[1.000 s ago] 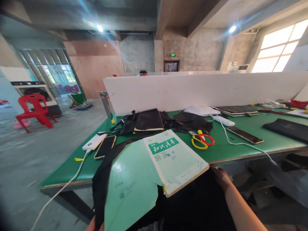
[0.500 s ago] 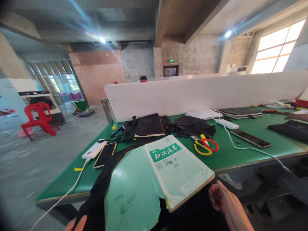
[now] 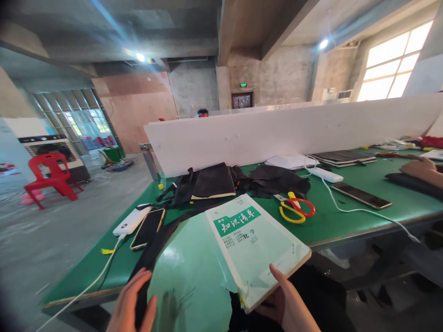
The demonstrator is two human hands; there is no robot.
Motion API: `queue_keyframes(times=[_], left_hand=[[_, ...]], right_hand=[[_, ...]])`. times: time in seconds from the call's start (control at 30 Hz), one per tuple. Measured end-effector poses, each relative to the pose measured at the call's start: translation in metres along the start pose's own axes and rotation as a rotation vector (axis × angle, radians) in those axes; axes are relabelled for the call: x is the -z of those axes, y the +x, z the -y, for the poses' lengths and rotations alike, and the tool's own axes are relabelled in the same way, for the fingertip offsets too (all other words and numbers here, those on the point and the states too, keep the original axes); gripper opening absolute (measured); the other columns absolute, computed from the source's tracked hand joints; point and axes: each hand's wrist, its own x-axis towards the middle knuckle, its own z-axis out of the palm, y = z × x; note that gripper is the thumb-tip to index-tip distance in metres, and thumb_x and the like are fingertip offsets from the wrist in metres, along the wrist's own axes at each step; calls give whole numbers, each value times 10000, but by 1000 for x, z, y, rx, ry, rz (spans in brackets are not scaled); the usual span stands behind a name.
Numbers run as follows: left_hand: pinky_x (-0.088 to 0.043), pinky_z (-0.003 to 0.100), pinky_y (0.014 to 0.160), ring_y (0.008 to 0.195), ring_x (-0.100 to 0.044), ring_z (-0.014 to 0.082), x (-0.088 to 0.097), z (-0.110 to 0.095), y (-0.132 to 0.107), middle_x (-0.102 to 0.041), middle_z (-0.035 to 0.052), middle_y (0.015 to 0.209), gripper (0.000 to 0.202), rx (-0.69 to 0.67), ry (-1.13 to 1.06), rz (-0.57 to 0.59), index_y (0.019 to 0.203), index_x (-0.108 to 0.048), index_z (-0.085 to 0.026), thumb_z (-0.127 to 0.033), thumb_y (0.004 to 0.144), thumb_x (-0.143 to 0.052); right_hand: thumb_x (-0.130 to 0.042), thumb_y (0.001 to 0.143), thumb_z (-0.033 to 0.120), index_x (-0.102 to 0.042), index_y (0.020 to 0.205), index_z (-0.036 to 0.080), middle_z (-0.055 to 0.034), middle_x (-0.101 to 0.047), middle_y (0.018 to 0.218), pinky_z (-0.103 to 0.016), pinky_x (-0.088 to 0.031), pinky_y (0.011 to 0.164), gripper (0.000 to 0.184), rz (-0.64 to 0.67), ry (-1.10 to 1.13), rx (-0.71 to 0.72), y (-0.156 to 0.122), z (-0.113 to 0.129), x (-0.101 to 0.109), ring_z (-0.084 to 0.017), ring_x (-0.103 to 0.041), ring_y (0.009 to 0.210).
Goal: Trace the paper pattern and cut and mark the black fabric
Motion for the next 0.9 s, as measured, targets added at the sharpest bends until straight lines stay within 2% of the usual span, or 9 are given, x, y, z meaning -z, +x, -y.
queue_keyframes(times=[0.1, 0.17, 0.23, 0.27, 0.37, 0.5, 0.73, 0.83, 0.9], left_hand=[[-366, 399, 1037, 1274, -396, 213, -17, -26, 50, -461, 105, 1342, 447, 43, -26, 297, 1262, -396, -203, -436, 886, -335], [-289, 418, 1080, 1341, -280, 231, -35, -34, 89, -337, 143, 1437, 570, 78, -10, 430, 1342, -303, -138, -478, 884, -307], [-227, 407, 1099, 1371, -195, 226, -54, -34, 126, -242, 157, 1481, 619, 44, 8, 524, 1381, -241, -93, -474, 894, -266], [-212, 408, 1100, 1374, -183, 229, -65, -33, 142, -259, 159, 1474, 620, 26, 18, 619, 1376, -264, -82, -477, 898, -241], [-236, 378, 1079, 1345, -269, 234, -93, -28, 177, -334, 121, 1449, 599, -42, -3, 732, 1344, -363, -129, -502, 891, -247], [-261, 374, 1052, 1292, -366, 240, -122, -31, 194, -394, 90, 1419, 602, -127, -15, 784, 1350, -365, -194, -551, 877, -261], [-212, 369, 1075, 1342, -268, 264, -162, -45, 211, -326, 139, 1448, 789, -207, 45, 854, 1362, -354, -97, -662, 830, -209], [-170, 368, 1091, 1355, -234, 270, -173, -49, 220, -301, 144, 1455, 798, -228, 74, 879, 1348, -382, -88, -666, 824, -214], [-163, 369, 1095, 1352, -242, 271, -178, -49, 226, -308, 143, 1451, 801, -233, 84, 898, 1338, -403, -99, -676, 818, -207]], right_hand=[[-755, 579, 421, -517, 1034, 141, -85, -707, 802, -348, -550, 623, 585, -79, 33, 40, -2, 1, -7, -251, -671, 724], [-794, 531, 387, -538, 985, 133, -73, -704, 772, -334, -551, 616, 580, -113, 39, 84, -1, -2, -8, -241, -668, 703], [-802, 516, 390, -559, 972, 129, -70, -703, 775, -334, -553, 610, 579, -119, 44, 113, 1, -5, -7, -241, -668, 708], [-803, 515, 392, -565, 975, 130, -70, -703, 776, -335, -554, 603, 581, -120, 44, 117, 1, -7, -7, -242, -668, 706], [-799, 536, 390, -562, 974, 132, -72, -705, 783, -344, -558, 596, 562, -118, 45, 102, 3, -6, -3, -245, -670, 700], [-810, 544, 358, -544, 974, 126, -89, -706, 846, -405, -564, 651, 556, -76, 48, 63, 4, 7, 10, -273, -670, 736], [-819, 519, 340, -562, 1001, 141, -104, -705, 871, -419, -562, 627, 582, -123, 39, 42, 5, 31, 34, -308, -667, 738], [-826, 482, 367, -590, 966, 152, -111, -699, 912, -440, -564, 647, 581, -149, 53, 63, -5, 25, 31, -345, -658, 791], [-825, 466, 382, -611, 944, 166, -108, -696, 934, -433, -569, 672, 567, -169, 77, 73, -14, 11, 30, -354, -652, 831]])
